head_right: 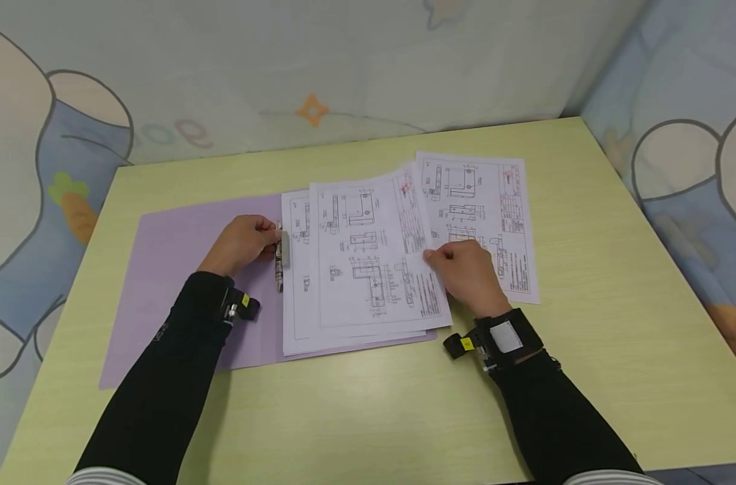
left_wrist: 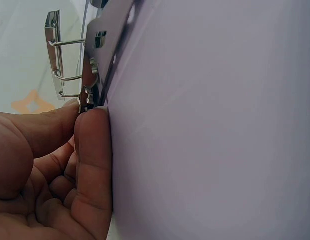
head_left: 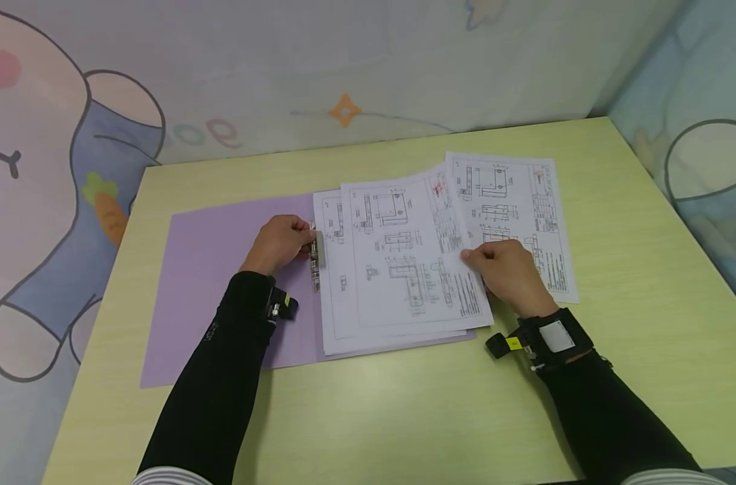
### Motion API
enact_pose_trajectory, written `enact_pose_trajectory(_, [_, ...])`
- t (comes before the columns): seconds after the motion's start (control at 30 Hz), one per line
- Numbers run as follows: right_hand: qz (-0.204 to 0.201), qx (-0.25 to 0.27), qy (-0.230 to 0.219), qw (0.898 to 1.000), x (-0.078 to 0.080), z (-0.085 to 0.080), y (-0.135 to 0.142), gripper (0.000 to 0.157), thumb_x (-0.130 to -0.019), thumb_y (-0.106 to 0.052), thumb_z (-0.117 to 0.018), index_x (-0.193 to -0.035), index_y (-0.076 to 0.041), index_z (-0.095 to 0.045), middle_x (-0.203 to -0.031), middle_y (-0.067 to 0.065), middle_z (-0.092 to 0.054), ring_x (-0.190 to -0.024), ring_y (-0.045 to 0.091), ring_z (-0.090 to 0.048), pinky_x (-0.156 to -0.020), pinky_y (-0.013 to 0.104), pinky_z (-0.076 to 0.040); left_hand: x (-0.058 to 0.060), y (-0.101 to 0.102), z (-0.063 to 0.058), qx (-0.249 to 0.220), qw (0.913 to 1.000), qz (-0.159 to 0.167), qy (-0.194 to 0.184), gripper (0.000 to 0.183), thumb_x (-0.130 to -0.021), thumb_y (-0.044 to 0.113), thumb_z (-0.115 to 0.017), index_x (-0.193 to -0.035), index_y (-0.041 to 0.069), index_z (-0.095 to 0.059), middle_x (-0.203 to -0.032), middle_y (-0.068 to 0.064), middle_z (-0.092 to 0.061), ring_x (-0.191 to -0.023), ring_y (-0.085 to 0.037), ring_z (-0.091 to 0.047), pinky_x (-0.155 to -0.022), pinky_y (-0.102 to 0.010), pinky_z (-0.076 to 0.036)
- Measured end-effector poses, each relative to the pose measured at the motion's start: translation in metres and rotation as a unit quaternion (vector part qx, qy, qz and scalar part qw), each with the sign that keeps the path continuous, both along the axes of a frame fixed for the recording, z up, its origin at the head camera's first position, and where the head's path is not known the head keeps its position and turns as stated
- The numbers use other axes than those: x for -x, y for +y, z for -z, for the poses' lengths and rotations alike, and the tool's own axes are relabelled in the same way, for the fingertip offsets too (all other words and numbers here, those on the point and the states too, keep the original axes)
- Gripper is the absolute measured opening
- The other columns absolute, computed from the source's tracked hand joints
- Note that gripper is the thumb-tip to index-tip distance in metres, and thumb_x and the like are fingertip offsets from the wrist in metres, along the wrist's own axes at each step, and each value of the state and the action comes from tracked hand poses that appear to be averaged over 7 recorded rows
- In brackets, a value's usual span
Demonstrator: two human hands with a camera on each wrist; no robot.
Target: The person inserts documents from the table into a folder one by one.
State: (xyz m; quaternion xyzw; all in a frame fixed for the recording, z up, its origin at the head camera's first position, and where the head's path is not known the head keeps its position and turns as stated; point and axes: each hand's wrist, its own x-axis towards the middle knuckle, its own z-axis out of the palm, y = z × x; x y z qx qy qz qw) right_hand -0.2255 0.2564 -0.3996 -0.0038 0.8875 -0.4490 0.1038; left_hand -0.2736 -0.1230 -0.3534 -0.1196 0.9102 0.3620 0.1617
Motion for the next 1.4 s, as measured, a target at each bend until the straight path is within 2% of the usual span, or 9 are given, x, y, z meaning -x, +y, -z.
enact_pose_trajectory(0.2, [0.003, -0.028, 0.024, 0.999, 0.001, 0.003, -0.003, 0.027, -0.102, -0.024, -0.068, -0.104, 0.001, -0.078, -0.095, 0.018, -0.077, -0.072, 0.025, -0.067, -0.057, 0.031, -0.047, 0.0, 0.0, 0.0, 0.001, 1.0, -0.001, 0.0, 0.023, -0.108, 0.022, -0.062, -0.12, 0.003, -0.068, -0.113, -0.013, -0.07, -0.097, -0.024, -0.069, -0.085, -0.034, -0.059])
enact_pose_trajectory(0.43, [-0.005, -0.037, 0.021, 0.999, 0.0, 0.002, -0.009, 0.026, -0.105, -0.022, -0.064, -0.104, 0.0, -0.078, -0.098, 0.017, -0.074, -0.077, 0.026, -0.062, -0.062, 0.032, -0.045, 0.001, 0.001, 0.001, 0.001, 1.0, -0.001, -0.003, 0.023, -0.108, 0.022, -0.062, -0.12, 0.003, -0.067, -0.113, -0.013, -0.069, -0.097, -0.023, -0.068, -0.085, -0.034, -0.059])
enact_pose_trajectory(0.6, [0.002, -0.033, 0.018, 0.999, -0.001, 0.003, -0.013, 0.025, -0.104, -0.023, -0.066, -0.105, -0.001, -0.079, -0.099, 0.017, -0.075, -0.08, 0.028, -0.064, -0.065, 0.032, -0.046, 0.001, 0.001, 0.0, 0.004, 1.0, 0.0, -0.006, 0.023, -0.108, 0.023, -0.062, -0.121, 0.003, -0.067, -0.112, -0.012, -0.069, -0.096, -0.022, -0.068, -0.084, -0.033, -0.058])
enact_pose_trajectory(0.83, [0.0, -0.017, 0.034, 0.999, -0.001, 0.004, -0.02, 0.024, -0.102, -0.021, -0.068, -0.102, 0.001, -0.077, -0.096, 0.018, -0.076, -0.077, 0.027, -0.065, -0.064, 0.032, -0.048, 0.0, 0.001, -0.003, 0.011, 0.9999, 0.002, -0.007, 0.022, -0.108, 0.024, -0.062, -0.118, 0.004, -0.068, -0.108, -0.011, -0.069, -0.092, -0.023, -0.069, -0.081, -0.034, -0.053])
enact_pose_trajectory(1.2, [-0.003, -0.025, 0.031, 0.999, -0.002, 0.001, -0.027, 0.025, -0.103, -0.022, -0.067, -0.101, 0.001, -0.077, -0.094, 0.018, -0.075, -0.075, 0.027, -0.061, -0.062, 0.032, -0.045, -0.001, 0.001, -0.004, 0.01, 0.9999, 0.006, -0.005, 0.022, -0.109, 0.023, -0.062, -0.118, 0.004, -0.067, -0.108, -0.011, -0.068, -0.093, -0.023, -0.069, -0.082, -0.033, -0.054])
enact_pose_trajectory(1.4, [0.0, -0.026, 0.035, 0.999, -0.003, 0.002, -0.03, 0.025, -0.103, -0.022, -0.067, -0.1, 0.0, -0.077, -0.092, 0.017, -0.075, -0.075, 0.027, -0.063, -0.062, 0.032, -0.046, -0.001, 0.001, -0.003, 0.008, 0.9999, 0.006, -0.008, 0.022, -0.109, 0.023, -0.061, -0.117, 0.004, -0.067, -0.107, -0.011, -0.068, -0.092, -0.022, -0.069, -0.081, -0.033, -0.054])
